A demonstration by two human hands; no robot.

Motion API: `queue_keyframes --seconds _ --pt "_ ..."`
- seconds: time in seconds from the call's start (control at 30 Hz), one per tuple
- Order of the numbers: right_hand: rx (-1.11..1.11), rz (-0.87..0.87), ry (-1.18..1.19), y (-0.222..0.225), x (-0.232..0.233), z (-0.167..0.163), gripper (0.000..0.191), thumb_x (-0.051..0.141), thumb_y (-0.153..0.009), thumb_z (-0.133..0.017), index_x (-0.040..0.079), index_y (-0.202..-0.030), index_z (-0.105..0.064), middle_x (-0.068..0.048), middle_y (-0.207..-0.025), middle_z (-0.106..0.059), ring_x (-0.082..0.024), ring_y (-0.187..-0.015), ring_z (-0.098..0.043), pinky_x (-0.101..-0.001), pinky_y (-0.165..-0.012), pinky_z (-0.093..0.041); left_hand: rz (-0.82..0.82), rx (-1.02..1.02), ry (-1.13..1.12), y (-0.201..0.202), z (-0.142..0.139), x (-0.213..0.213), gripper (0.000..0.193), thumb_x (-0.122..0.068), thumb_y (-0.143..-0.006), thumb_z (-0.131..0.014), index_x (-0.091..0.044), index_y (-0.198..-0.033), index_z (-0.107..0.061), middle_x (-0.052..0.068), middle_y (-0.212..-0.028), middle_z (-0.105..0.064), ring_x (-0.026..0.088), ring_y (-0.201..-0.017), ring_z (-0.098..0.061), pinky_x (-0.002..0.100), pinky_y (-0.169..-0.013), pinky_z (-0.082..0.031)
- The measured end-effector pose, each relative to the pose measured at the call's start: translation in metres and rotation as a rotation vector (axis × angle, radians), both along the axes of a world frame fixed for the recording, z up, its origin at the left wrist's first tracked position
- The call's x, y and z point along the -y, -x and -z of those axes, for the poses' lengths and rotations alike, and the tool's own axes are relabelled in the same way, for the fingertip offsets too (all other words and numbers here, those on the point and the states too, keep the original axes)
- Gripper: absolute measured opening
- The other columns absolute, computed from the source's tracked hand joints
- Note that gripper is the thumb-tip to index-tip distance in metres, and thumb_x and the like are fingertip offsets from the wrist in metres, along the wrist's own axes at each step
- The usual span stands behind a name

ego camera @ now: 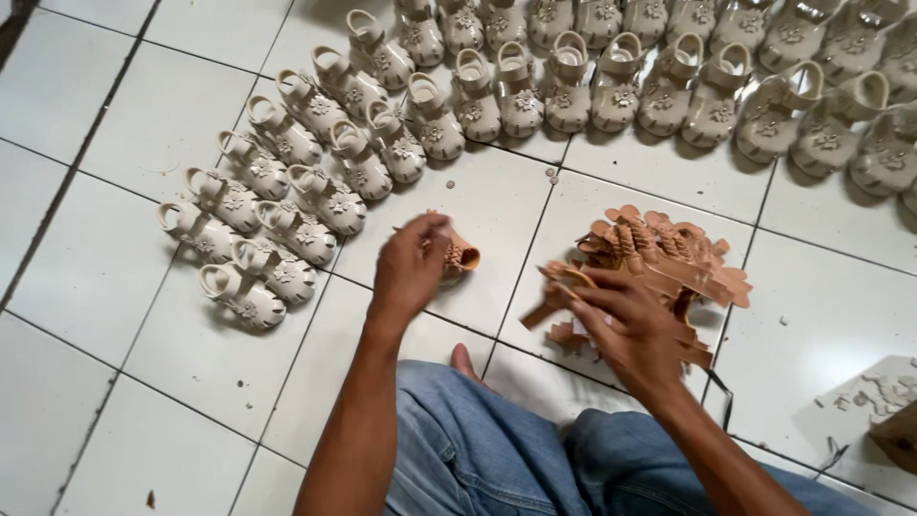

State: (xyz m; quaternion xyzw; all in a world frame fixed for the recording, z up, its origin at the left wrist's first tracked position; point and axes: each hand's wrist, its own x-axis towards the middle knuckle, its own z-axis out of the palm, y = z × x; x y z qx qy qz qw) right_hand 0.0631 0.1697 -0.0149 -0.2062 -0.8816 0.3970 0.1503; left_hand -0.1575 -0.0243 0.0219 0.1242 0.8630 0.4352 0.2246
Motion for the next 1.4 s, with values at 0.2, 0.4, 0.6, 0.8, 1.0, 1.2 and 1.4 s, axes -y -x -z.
queue_keyframes --seconds 0.2,0.4,0.6,0.8,1.0,1.2,1.4 --pt "-0.236 0.011 0.061 0.085 0.064 0.039 0.02 0.016 -0.091 -0.077 0.008 -0.109 -0.078 -0.014 -0.132 -0.067 -0.027 -0.117 -0.07 -0.0361 -0.095 -0.062 -0.104 0.136 0.235 0.025 0.053 0.015 0.059 -0.04 -0.101 -0.044 -0.014 -0.153 -0.038 0.022 -0.146 -0.055 0.04 -0.135 -0.053 0.047 -0.112 -0.041" --pt "-0.212 0.011 0.072 0.113 0.083 0.067 0.018 0.012 -0.091 -0.076 0.007 -0.109 -0.075 -0.013 -0.132 -0.067 -0.028 -0.116 -0.071 -0.0383 -0.095 -0.062 -0.069 0.313 0.195 0.026 0.057 0.012 0.081 -0.062 -0.097 -0.039 -0.016 -0.162 -0.024 0.02 -0.16 -0.04 0.039 -0.145 -0.041 0.046 -0.117 -0.036" --pt "-0.164 -0.019 0.033 0.123 0.084 0.081 0.018 0.006 -0.087 -0.077 0.008 -0.103 -0.069 -0.012 -0.132 -0.069 -0.03 -0.118 -0.07 -0.0419 -0.096 -0.059 0.08 0.324 0.343 0.025 0.055 0.0 0.113 -0.072 -0.081 -0.061 -0.01 -0.162 -0.013 0.027 -0.146 -0.052 0.039 -0.133 -0.056 0.045 -0.109 -0.047" --pt "-0.207 -0.078 -0.012 0.128 0.078 0.068 0.028 0.004 -0.083 -0.075 0.005 -0.111 -0.068 -0.02 -0.134 -0.064 -0.038 -0.117 -0.067 -0.0457 -0.093 -0.058 0.073 0.249 0.413 0.028 0.067 -0.005 0.1 -0.069 -0.081 -0.06 -0.011 -0.157 -0.032 0.025 -0.134 -0.065 0.04 -0.12 -0.068 0.045 -0.105 -0.053" --pt "0.174 -0.198 -0.007 0.06 0.028 0.03 0.027 0.022 -0.096 -0.069 0.009 -0.121 -0.067 -0.011 -0.133 -0.066 -0.027 -0.104 -0.071 -0.0393 -0.085 -0.062 0.065 0.159 0.477 0.028 0.063 0.0 0.103 -0.067 -0.083 -0.066 -0.005 -0.156 -0.027 0.026 -0.141 -0.057 0.042 -0.129 -0.057 0.046 -0.111 -0.046" --pt "0.105 -0.095 -0.56 0.001 -0.043 0.011 0.027 0.017 -0.092 -0.07 0.004 -0.116 -0.07 -0.014 -0.121 -0.071 -0.029 -0.11 -0.065 -0.043 -0.094 -0.056 0.071 0.05 0.458 0.025 0.055 0.0 0.106 -0.059 -0.084 -0.069 -0.003 -0.159 -0.02 0.024 -0.153 -0.043 0.041 -0.138 -0.046 0.048 -0.114 -0.04" --pt "0.197 0.101 -0.55 0.018 -0.056 0.026 0.026 0.017 -0.093 -0.069 0.003 -0.114 -0.07 -0.015 -0.111 -0.07 -0.029 -0.103 -0.064 -0.0442 -0.091 -0.055 0.076 -0.215 0.45 0.017 0.05 0.004 0.087 -0.048 -0.089 -0.066 -0.003 -0.156 -0.031 0.021 -0.158 -0.039 0.042 -0.14 -0.041 0.05 -0.116 -0.036"
